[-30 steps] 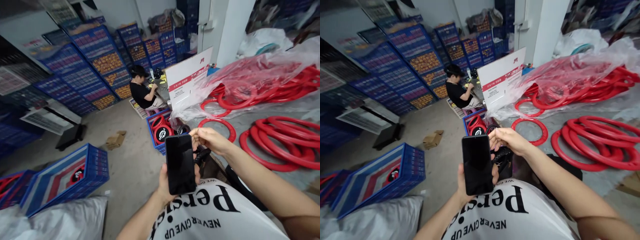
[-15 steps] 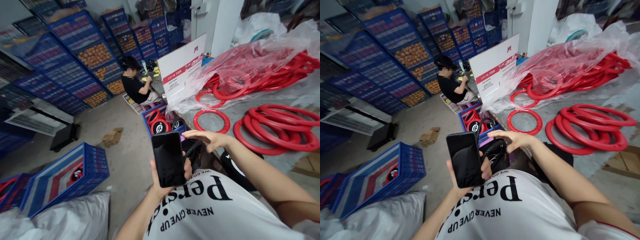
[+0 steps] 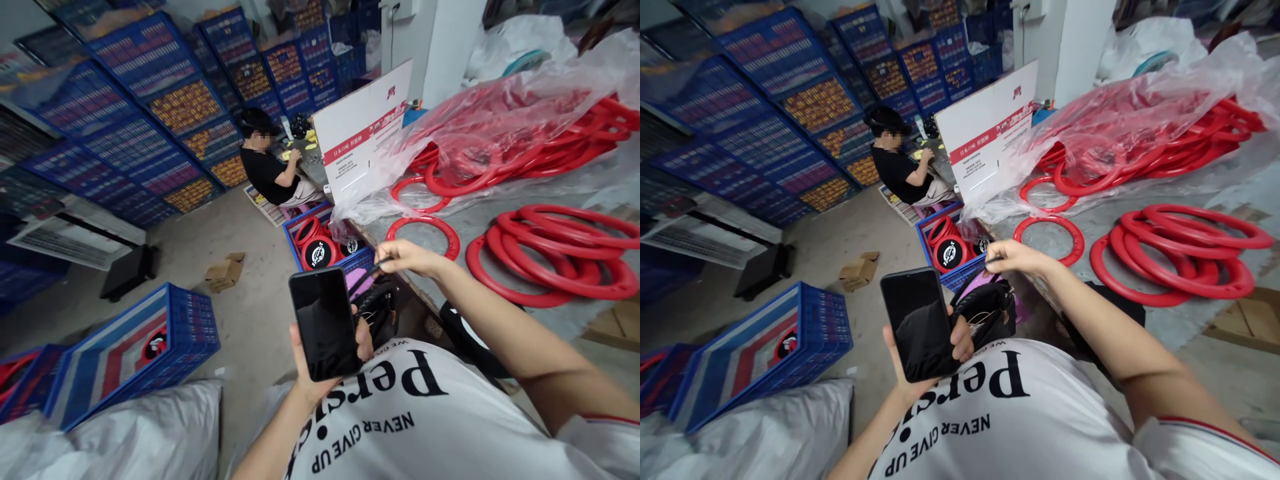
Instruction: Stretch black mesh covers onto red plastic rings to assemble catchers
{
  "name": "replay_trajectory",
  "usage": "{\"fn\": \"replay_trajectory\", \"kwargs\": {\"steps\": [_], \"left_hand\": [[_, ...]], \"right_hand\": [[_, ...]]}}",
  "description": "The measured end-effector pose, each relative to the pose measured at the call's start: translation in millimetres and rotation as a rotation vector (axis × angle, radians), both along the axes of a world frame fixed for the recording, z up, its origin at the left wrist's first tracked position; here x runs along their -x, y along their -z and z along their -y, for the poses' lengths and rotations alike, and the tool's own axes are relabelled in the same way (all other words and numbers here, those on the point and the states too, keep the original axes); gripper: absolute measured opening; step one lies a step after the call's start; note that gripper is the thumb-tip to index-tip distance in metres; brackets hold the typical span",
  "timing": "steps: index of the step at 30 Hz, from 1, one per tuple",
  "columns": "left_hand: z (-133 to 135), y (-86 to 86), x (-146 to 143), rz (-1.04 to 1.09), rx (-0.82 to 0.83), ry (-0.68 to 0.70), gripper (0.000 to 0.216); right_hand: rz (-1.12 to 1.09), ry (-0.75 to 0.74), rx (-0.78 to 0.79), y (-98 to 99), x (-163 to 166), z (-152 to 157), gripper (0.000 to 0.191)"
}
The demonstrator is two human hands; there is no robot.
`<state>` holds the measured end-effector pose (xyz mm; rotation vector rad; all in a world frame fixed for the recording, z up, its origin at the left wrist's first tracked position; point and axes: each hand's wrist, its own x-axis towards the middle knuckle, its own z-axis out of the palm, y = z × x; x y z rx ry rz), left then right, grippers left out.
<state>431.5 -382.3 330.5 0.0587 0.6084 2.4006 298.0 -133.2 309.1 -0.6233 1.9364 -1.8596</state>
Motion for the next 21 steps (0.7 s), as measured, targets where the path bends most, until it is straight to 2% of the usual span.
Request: {"fn": "replay_trajectory", "kwargs": {"steps": [4,6,10,12,17,21], "left_hand": [[5,5.3,0,0.063,-0.008,-0.015,0.088],[5,7.5,0,0.066,0.003,0.007,0.091],[6,6.6,5,0.018,0.01,0.01,0.092],[6,4.1,9,0.061,0.014,0.001,0.087],[6,5.2,15,0.234,-0.007,-0.103,0.075],[7,14.5,16,0.231,-0.056,-0.193,0.075]], "right_hand": [[0.164,-0.282,0.126,-19.0,-53,-9,0.047],[0.24,-0.312,0.169,-22.7,-67,-6,0.052],[0.27,-0.041,0.19,-26.0,-77,3,0.052],[0.244,0.068,0.163,-32.2,-81,1,0.05],[0.204,0.29,0.003,-53.3,-97,-30,0.05],[0.184,0.456,-0.075,-58.7,-109,-58,0.044]]}}
